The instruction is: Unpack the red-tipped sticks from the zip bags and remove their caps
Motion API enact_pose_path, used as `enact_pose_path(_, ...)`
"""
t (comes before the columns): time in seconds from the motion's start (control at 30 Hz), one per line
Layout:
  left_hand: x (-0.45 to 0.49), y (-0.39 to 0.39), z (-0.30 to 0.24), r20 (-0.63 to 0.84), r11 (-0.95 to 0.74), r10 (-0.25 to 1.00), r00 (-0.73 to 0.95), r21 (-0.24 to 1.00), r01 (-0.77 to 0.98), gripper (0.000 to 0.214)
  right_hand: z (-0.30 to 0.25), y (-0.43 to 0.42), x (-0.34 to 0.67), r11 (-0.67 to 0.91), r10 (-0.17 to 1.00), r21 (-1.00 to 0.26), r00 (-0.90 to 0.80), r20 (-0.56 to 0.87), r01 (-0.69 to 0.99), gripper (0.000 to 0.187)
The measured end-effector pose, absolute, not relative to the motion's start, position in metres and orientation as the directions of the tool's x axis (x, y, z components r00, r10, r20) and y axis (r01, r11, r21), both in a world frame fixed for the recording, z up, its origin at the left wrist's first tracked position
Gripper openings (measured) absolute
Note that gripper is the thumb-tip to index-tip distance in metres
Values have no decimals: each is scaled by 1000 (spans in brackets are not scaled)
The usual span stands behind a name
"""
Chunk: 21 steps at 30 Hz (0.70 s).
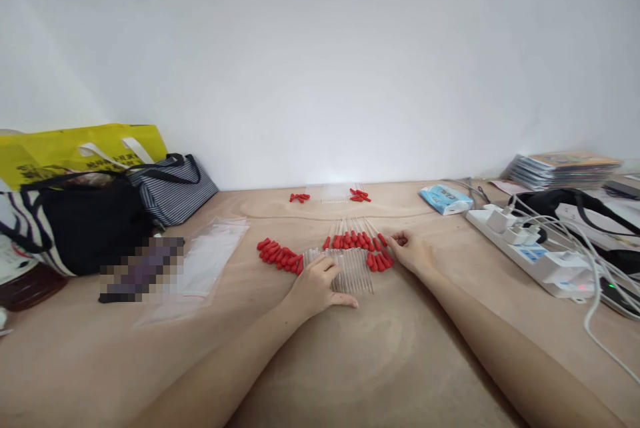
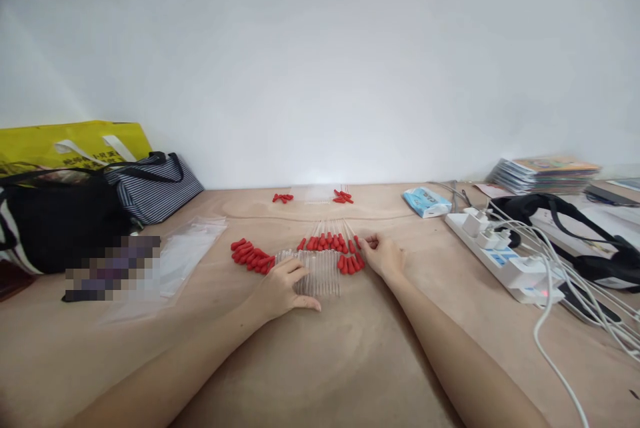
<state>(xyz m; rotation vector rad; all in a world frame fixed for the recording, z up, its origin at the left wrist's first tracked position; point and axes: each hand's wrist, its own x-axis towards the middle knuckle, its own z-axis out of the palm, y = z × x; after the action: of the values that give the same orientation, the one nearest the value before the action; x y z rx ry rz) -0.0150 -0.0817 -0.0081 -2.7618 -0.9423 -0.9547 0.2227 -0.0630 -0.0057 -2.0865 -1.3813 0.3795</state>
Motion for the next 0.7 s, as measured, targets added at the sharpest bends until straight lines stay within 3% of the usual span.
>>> enact_pose_path(0.2, -21, -95, 0, 595, -793, 525, 608, 83, 603, 61, -6, -53, 218, -314, 907, -597, 419, 41, 739, 35)
enact_pose_path(0.43, -18, -91, 1, 534, -749, 600, 596, 111, 654, 40, -15, -49, 218, -281, 915, -586, 397, 76, 760, 32)
enact_pose_path(0.7, -30, -95, -1, 612, -758, 553, 566, 86, 647, 47, -15, -52, 222, -318, 873, -604, 474, 115, 731, 36)
